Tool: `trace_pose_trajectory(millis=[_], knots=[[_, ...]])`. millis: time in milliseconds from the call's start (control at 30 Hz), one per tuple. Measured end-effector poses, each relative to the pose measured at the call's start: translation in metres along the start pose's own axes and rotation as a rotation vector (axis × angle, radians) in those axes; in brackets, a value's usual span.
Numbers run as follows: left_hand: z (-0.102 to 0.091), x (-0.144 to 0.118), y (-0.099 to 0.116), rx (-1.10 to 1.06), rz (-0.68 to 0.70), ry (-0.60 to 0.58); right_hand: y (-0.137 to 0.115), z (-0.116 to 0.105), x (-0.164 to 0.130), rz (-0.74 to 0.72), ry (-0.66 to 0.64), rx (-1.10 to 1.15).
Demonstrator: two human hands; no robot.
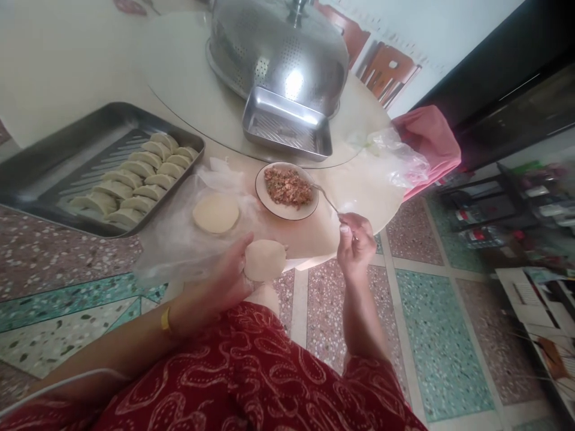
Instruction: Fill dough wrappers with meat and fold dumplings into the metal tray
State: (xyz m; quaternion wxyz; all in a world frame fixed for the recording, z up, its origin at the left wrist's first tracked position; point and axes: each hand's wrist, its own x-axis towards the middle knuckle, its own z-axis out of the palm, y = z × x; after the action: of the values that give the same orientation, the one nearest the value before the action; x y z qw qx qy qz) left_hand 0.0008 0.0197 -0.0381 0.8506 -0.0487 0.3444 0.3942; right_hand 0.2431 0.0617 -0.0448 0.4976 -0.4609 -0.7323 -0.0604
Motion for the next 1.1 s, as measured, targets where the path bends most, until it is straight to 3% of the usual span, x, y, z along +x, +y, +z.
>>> trace_pose_trajectory(millis=[267,467,600,767,933,1100], knots=[[0.005,-0.002,0.002,0.010,-0.046,0.014,0.009,0.019,-0.009,-0.079,-0.049,0.015],[0.005,-0.004,0.001,0.020,-0.015,-0.005,0.004,0.026,-0.016,0.112,-0.163,0.038],[0.005,-0.006,0.000,0.029,-0.007,0.025,0.001,0.022,-0.013,0.149,-0.209,0.105],[0.006,-0.007,0.001,0.021,0.029,0.076,-0.005,0.011,-0.005,0.098,-0.260,0.104],[0.004,-0.008,0.004,0.016,0.036,0.087,-0.009,0.013,0.013,-0.002,-0.272,0.098],[0.003,-0.010,0.007,-0.001,0.019,0.074,-0.011,0.012,0.026,-0.058,-0.394,0.066]])
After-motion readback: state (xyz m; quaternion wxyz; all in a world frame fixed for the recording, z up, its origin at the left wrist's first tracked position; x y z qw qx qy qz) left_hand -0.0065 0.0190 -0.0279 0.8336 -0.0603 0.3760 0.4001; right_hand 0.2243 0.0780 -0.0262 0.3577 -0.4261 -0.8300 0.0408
